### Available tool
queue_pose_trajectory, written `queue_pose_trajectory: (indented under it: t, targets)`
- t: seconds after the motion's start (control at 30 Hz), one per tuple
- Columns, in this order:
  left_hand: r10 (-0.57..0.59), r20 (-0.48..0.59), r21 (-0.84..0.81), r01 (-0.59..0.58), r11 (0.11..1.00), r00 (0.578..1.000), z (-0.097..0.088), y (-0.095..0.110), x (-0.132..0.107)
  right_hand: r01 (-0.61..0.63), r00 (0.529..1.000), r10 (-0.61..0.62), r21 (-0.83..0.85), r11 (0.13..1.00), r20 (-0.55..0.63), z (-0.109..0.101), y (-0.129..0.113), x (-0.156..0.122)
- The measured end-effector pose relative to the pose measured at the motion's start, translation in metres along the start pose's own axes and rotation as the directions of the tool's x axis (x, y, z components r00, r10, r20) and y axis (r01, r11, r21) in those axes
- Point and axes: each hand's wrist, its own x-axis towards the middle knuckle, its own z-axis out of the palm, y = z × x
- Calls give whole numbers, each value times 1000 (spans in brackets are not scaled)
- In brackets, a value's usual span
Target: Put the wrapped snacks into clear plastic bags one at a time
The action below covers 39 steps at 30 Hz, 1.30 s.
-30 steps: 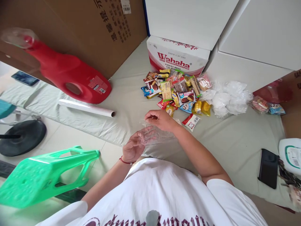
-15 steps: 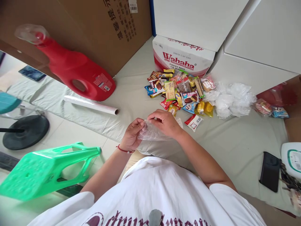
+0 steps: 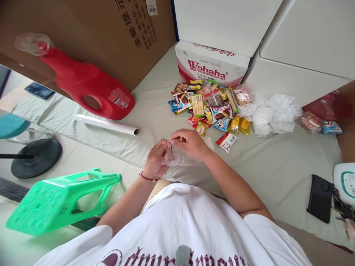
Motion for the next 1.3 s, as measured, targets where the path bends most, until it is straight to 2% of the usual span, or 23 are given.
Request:
queue_pose_trajectory:
  t: [0.17, 0.3, 0.43, 0.67, 0.77, 0.87, 1.07, 1.3]
  targets:
    - [-65, 42, -41, 67, 997, 997, -6, 1, 0, -72, 994, 75, 50, 996, -75, 0, 3, -2]
    - [-23, 15, 8, 22, 1000, 1000, -9, -1, -3, -104, 991, 111, 80, 991, -78, -2, 6, -2]
    - [12, -70, 4, -12, 1000, 997, -8, -2, -2, -96, 991, 102, 73, 993, -86, -2, 6, -2]
    - [55, 9, 38, -55, 998, 998, -6, 0, -6, -39, 998, 38, -35, 999, -52, 0, 6, 1]
    - [72, 4, 64, -72, 995, 997, -5, 1, -8, -48, 999, 48, 10, 999, 5, 1, 8, 5]
    - [90, -32, 53, -88, 995, 995, -6, 1, -8, -39, 999, 40, 37, 999, -34, 1, 9, 6]
    - [15, -36, 10, -15, 1000, 999, -10, 1, -5, -24, 995, 29, 45, 999, -92, 1, 8, 3]
    - [-22, 42, -26, 23, 999, 999, -7, 4, -7, -35, 995, 38, 36, 999, -92, 4, 6, 1]
